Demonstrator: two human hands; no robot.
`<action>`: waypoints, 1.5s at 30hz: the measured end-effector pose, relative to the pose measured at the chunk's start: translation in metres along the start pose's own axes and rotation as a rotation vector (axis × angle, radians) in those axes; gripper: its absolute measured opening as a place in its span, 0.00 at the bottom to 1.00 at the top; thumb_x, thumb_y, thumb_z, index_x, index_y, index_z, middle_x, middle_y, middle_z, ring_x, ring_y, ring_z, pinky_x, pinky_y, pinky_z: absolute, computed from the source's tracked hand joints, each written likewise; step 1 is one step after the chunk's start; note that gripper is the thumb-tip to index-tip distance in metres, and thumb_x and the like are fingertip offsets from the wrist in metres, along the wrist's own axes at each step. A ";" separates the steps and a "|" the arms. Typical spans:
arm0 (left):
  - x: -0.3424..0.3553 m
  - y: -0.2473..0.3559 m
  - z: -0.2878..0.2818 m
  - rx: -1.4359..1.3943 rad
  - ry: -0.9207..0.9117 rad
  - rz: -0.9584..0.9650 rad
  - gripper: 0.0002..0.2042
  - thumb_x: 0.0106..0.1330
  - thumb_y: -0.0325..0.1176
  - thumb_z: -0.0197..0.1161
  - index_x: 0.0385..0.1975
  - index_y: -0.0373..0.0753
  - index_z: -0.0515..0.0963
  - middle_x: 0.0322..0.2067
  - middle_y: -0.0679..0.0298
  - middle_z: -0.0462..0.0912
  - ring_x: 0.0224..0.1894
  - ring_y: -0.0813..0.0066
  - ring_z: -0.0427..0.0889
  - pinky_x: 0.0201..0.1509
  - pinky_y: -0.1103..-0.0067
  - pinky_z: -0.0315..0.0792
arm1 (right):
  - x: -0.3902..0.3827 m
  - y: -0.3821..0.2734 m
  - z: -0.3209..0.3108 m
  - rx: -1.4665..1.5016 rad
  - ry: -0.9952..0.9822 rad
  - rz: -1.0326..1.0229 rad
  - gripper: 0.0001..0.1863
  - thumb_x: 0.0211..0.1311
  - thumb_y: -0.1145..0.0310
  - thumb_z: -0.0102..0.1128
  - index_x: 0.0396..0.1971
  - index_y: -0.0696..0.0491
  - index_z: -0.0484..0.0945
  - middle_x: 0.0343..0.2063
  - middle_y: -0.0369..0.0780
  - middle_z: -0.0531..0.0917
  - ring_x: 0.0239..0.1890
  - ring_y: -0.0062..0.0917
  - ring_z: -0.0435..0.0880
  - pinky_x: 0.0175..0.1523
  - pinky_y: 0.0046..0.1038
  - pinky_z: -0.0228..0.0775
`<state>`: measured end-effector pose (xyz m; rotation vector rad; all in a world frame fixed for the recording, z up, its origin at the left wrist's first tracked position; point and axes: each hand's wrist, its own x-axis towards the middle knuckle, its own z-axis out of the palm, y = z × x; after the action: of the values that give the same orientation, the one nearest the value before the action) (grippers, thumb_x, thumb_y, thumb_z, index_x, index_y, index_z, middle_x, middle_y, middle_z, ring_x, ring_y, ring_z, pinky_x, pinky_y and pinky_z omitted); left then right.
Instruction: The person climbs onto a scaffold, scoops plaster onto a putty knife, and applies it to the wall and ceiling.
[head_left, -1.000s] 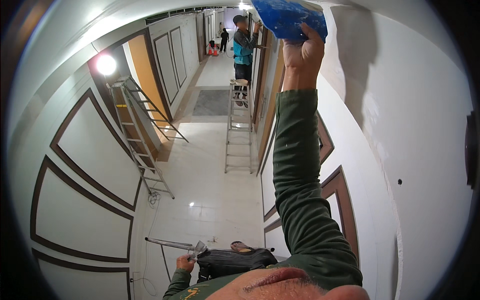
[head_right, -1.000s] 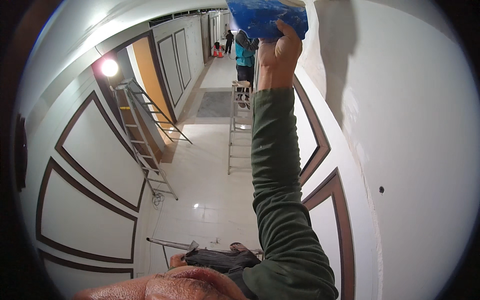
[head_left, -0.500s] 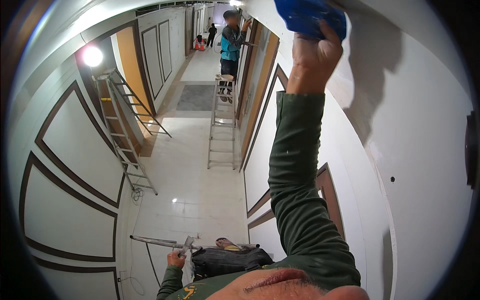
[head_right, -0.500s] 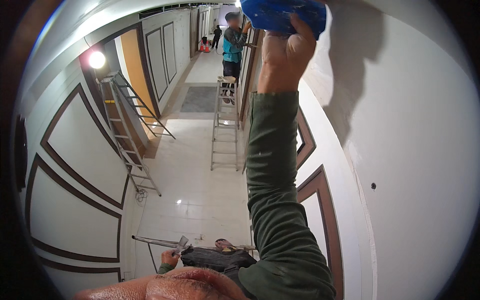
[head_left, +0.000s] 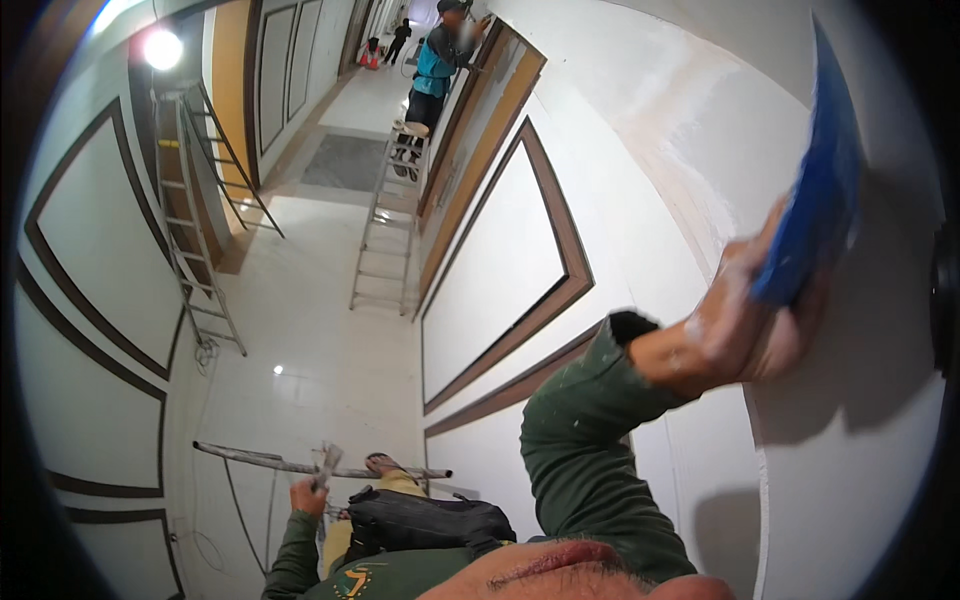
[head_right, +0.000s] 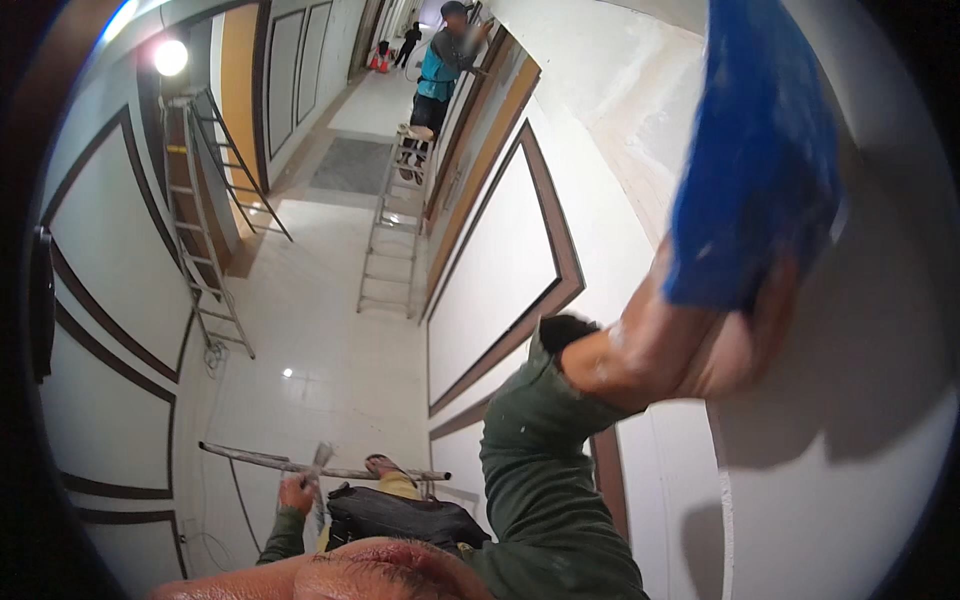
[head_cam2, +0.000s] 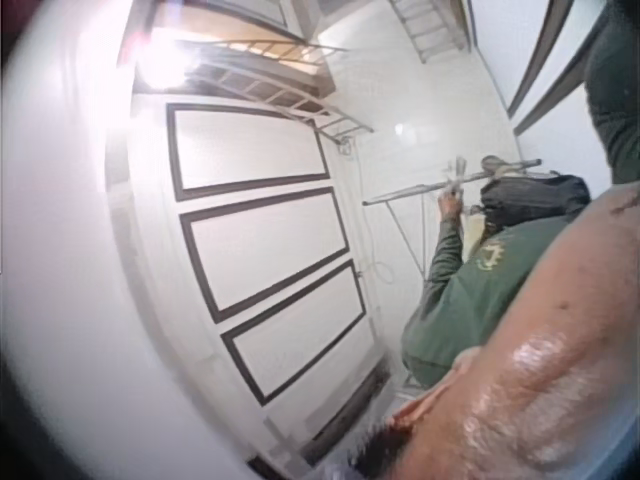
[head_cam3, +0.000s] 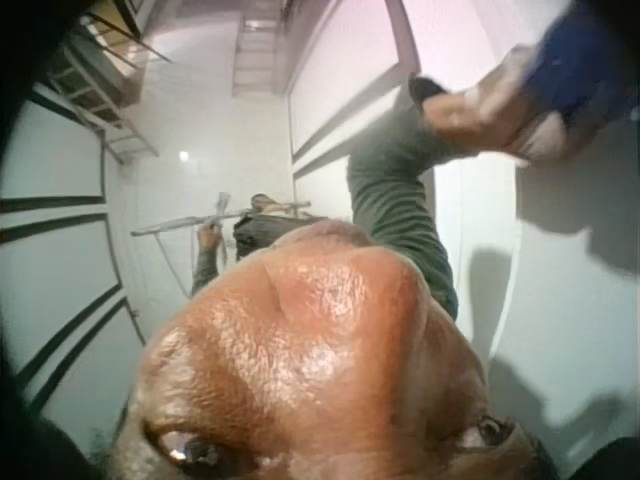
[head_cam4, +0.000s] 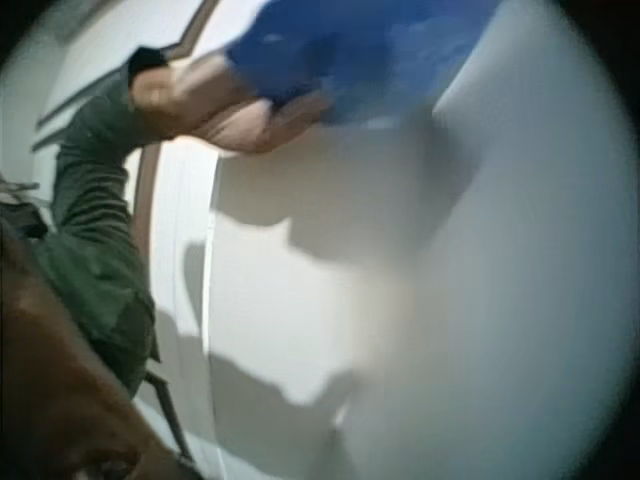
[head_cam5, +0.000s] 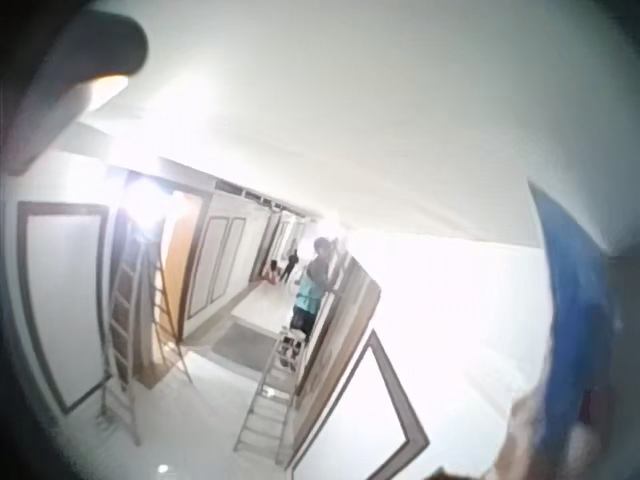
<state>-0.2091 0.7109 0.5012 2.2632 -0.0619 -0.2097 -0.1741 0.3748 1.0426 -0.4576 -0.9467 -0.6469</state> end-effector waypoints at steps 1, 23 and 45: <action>0.011 0.007 0.003 -0.030 0.025 0.037 0.11 0.48 0.28 0.63 0.31 0.30 0.77 0.21 0.50 0.79 0.24 0.61 0.80 0.31 0.71 0.72 | -0.013 -0.001 -0.001 -0.098 0.002 -0.036 0.20 0.58 0.81 0.45 0.52 0.69 0.60 0.53 0.54 0.66 0.57 0.38 0.66 0.61 0.40 0.61; 0.196 0.567 -0.138 -0.926 -0.276 1.171 0.22 0.60 0.36 0.60 0.52 0.30 0.67 0.25 0.58 0.77 0.15 0.84 0.72 0.16 0.87 0.68 | -0.218 -0.061 -0.078 -1.253 0.443 0.422 0.17 0.51 0.80 0.58 0.44 0.60 0.73 0.38 0.38 0.79 0.40 0.22 0.76 0.45 0.26 0.70; 0.264 0.432 -0.094 -1.220 -0.138 0.518 0.22 0.62 0.36 0.55 0.52 0.29 0.67 0.28 0.62 0.74 0.18 0.82 0.70 0.17 0.85 0.62 | -0.080 0.045 -0.149 -2.313 -0.390 -0.501 0.20 0.47 0.86 0.55 0.45 0.62 0.73 0.41 0.51 0.77 0.37 0.41 0.79 0.45 0.38 0.70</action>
<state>0.0776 0.4725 0.8562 0.9668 -0.4528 -0.0767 -0.0884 0.3392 0.8942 -2.4555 -0.1724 -2.0247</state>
